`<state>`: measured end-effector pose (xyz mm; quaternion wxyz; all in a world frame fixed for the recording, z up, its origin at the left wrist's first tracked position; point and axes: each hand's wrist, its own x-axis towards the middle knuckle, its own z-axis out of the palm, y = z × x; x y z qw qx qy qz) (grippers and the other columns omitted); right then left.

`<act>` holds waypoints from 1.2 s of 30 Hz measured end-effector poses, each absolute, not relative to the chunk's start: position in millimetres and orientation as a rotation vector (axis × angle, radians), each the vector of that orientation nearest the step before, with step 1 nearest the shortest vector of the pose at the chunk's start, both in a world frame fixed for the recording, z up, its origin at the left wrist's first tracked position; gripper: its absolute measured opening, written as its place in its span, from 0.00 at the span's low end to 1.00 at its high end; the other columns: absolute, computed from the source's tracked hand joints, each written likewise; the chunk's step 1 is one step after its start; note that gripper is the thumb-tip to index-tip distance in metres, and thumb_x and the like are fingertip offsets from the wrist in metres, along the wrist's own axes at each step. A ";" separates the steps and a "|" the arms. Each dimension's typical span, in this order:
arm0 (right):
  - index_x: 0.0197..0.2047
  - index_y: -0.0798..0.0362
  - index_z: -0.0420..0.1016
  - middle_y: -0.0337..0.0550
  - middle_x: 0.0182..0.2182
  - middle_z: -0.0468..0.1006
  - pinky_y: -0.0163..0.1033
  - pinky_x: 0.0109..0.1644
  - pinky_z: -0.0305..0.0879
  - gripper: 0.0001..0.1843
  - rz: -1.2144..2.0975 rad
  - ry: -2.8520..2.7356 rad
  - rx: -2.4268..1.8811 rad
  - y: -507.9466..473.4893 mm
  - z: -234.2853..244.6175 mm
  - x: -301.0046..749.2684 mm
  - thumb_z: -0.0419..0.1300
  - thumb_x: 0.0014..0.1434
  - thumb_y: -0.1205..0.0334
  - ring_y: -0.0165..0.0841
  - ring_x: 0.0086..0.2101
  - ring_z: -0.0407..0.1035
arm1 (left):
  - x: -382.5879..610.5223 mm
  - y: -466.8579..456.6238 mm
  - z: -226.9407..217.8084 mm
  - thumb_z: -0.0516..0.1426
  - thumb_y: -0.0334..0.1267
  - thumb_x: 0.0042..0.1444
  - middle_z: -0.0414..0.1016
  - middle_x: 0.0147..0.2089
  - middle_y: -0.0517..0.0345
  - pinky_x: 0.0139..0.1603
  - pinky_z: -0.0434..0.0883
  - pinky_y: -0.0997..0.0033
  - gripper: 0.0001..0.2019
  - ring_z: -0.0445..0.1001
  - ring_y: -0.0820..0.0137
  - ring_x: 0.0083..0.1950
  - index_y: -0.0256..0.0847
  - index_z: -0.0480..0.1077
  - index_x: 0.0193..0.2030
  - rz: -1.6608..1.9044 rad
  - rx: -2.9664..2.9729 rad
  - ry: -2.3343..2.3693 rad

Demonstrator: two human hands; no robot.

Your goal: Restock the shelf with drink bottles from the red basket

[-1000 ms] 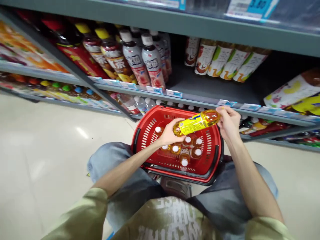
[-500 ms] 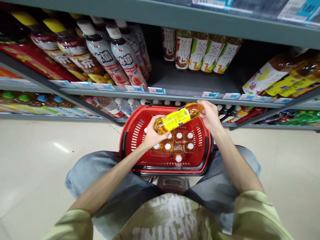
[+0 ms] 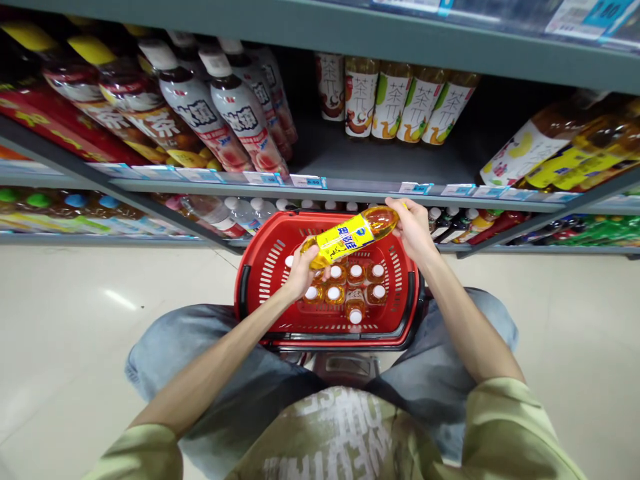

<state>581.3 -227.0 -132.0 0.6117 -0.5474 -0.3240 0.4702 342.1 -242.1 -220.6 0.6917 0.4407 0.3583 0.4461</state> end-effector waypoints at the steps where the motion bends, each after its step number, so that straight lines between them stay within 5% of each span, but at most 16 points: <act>1: 0.24 0.52 0.65 0.28 0.18 0.56 0.27 0.17 0.43 0.21 1.081 -0.761 -1.265 -227.4 -132.5 581.2 0.74 0.45 0.55 0.21 0.19 0.46 | 342.5 -241.9 -218.7 0.61 0.65 0.52 0.75 0.27 0.60 0.16 0.64 0.74 0.32 0.68 0.73 0.17 0.39 0.65 0.50 0.958 0.938 0.807; 11: 0.23 0.53 0.70 0.30 0.16 0.62 0.29 0.15 0.43 0.20 1.005 -0.859 -1.300 -227.9 -135.3 577.7 0.76 0.44 0.53 0.20 0.16 0.48 | 334.0 -236.6 -212.7 0.52 0.73 0.54 0.70 0.19 0.59 0.13 0.53 0.78 0.34 0.58 0.78 0.12 0.38 0.68 0.39 0.548 0.553 0.820; 19: 0.24 0.52 0.71 0.30 0.18 0.66 0.28 0.17 0.48 0.15 0.931 -0.788 -1.344 -225.3 -140.8 579.0 0.73 0.45 0.56 0.22 0.18 0.55 | 339.4 -239.7 -213.1 0.54 0.74 0.52 0.72 0.23 0.59 0.16 0.62 0.74 0.35 0.67 0.74 0.17 0.38 0.68 0.43 0.649 0.711 0.836; 25: 0.26 0.53 0.73 0.32 0.24 0.73 0.29 0.27 0.63 0.11 0.916 -0.625 -1.294 -220.6 -149.3 579.8 0.72 0.43 0.62 0.25 0.25 0.66 | 339.7 -247.3 -217.2 0.64 0.61 0.53 0.78 0.41 0.52 0.23 0.72 0.71 0.34 0.79 0.67 0.30 0.42 0.61 0.56 0.780 0.962 0.748; 29: 0.26 0.53 0.72 0.32 0.24 0.73 0.28 0.28 0.64 0.11 0.964 -0.539 -1.240 -217.3 -154.6 580.8 0.71 0.43 0.65 0.24 0.25 0.66 | 337.6 -248.3 -221.3 0.70 0.51 0.49 0.74 0.56 0.48 0.34 0.78 0.65 0.35 0.80 0.65 0.41 0.45 0.60 0.59 0.838 1.204 0.761; 33: 0.27 0.52 0.68 0.31 0.23 0.71 0.30 0.26 0.64 0.14 1.084 -0.352 -1.246 -215.6 -156.9 581.0 0.71 0.45 0.64 0.24 0.22 0.65 | 336.9 -247.6 -226.1 0.72 0.41 0.44 0.73 0.55 0.50 0.52 0.76 0.58 0.35 0.77 0.61 0.51 0.42 0.64 0.57 0.947 1.532 0.856; 36: 0.28 0.51 0.66 0.28 0.22 0.69 0.31 0.25 0.65 0.13 1.228 -0.229 -1.183 -215.8 -157.7 582.2 0.68 0.49 0.63 0.24 0.20 0.63 | 336.6 -247.2 -229.4 0.71 0.35 0.43 0.71 0.53 0.51 0.55 0.74 0.57 0.32 0.75 0.60 0.52 0.42 0.67 0.56 1.050 1.809 0.959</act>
